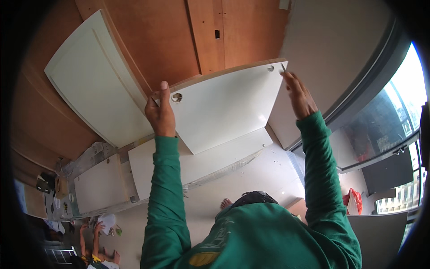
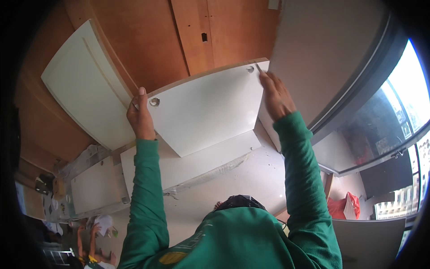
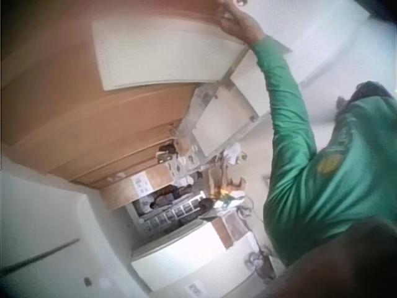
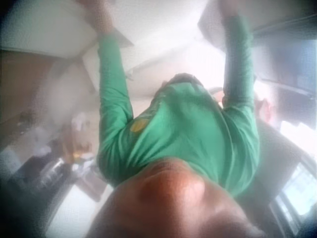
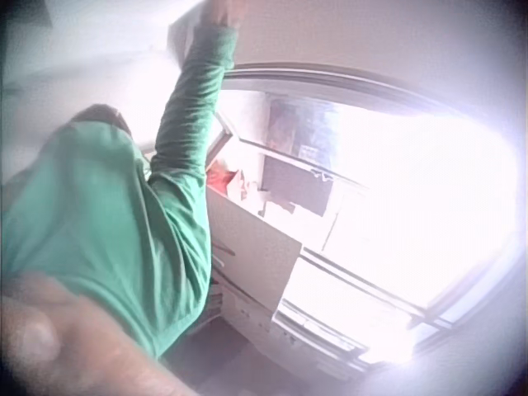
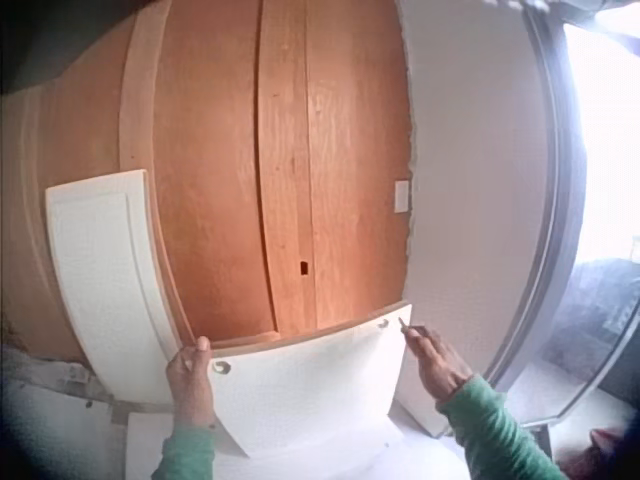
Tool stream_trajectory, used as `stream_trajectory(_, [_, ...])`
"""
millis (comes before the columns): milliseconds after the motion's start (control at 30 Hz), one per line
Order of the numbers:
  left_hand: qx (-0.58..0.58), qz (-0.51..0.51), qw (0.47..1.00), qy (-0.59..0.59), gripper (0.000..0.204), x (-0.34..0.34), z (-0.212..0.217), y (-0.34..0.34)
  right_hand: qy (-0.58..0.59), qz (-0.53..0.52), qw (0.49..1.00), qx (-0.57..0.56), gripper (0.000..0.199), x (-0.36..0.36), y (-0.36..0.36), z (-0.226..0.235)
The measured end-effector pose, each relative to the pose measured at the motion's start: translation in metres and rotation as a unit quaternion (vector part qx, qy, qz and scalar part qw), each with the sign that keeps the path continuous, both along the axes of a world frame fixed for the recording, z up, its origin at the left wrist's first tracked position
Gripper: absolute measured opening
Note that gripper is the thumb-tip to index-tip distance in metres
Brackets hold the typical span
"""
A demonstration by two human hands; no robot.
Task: The person handles large white cabinet panels, positioning them against a wall and using a screwdriver to drive screws into pre-drilled holes. They repeatedly lift and align the panels, securing them to the wall structure while other people work in the background.
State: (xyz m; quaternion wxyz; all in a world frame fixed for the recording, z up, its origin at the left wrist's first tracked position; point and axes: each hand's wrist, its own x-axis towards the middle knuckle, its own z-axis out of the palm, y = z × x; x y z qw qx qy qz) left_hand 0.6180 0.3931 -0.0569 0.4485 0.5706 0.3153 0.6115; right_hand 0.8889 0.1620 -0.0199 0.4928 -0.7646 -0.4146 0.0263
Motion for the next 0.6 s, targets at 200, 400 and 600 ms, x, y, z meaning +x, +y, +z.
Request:
stream_trajectory(200, [0.033,-0.035,0.998,-0.033,0.043,0.018,0.006,0.009,-0.079,-0.008,0.977,-0.200,0.033,0.041,-0.100,-0.115])
stream_trajectory(400, [0.040,0.078,0.995,0.041,0.052,0.013,-0.012,0.035,-0.069,0.034,0.986,-0.151,0.023,-0.061,-0.056,-0.098])
stream_trajectory(600, [0.041,0.010,0.999,-0.006,0.041,0.015,-0.004,0.015,-0.220,0.124,0.964,-0.086,0.017,-0.137,0.014,-0.043])
